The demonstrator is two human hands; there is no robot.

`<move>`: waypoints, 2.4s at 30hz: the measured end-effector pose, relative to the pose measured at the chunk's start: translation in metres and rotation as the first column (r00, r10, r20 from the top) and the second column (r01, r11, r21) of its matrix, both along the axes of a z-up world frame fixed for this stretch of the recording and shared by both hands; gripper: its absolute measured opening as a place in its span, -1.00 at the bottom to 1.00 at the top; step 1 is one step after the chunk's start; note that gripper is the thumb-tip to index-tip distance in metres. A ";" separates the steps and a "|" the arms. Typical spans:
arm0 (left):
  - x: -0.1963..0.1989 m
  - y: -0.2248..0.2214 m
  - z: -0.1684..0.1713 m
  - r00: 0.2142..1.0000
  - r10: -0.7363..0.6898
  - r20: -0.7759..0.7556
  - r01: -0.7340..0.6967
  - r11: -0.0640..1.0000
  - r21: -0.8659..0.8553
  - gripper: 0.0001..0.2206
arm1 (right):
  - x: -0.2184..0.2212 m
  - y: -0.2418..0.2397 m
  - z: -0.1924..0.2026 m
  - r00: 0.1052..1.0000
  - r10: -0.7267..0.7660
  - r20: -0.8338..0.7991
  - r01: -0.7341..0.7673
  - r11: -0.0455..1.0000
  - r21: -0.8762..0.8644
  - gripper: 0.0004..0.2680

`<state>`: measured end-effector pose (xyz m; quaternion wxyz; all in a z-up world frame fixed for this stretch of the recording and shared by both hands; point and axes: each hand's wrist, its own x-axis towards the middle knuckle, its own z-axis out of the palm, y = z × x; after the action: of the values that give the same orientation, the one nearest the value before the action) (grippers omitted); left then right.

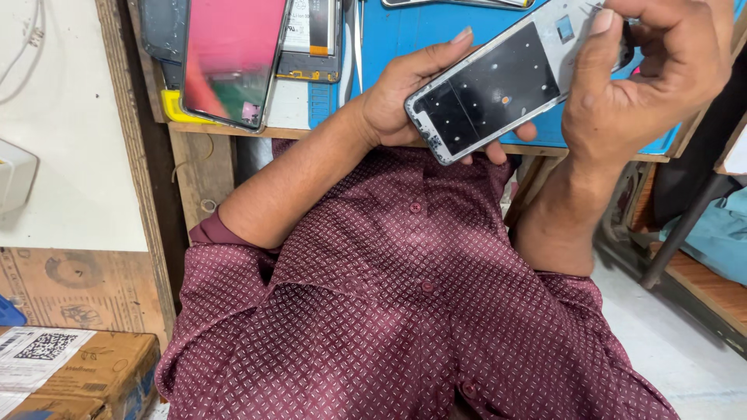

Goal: The person holds a disassembled smartphone and uses a small metal tool to scrape and pry along the edges of the screen assembly. They repeatedly rotate the device and work on different sides to separate the screen from the frame.

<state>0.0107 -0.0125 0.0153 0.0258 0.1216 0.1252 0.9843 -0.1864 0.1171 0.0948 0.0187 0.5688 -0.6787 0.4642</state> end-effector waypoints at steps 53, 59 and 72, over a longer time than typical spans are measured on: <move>-0.007 0.012 -0.010 0.964 0.057 0.261 -0.017 0.988 -0.151 -0.35 | 0.025 -0.020 0.000 0.985 0.134 -0.110 -0.133 0.991 0.018 -0.91; -0.010 0.010 -0.003 0.972 0.004 0.236 0.015 0.997 -0.079 -0.37 | 0.013 -0.024 -0.001 0.998 -0.003 0.059 0.001 0.999 0.043 -0.91; -0.012 0.013 -0.010 0.983 0.014 0.184 0.002 0.997 -0.083 -0.38 | 0.014 -0.014 -0.001 0.994 0.098 0.040 -0.098 0.995 -0.004 -0.91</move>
<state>-0.0014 0.0002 0.0056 0.0393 0.0285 0.1631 0.9854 -0.1726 0.1027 0.0941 -0.0171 0.5918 -0.6498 0.4766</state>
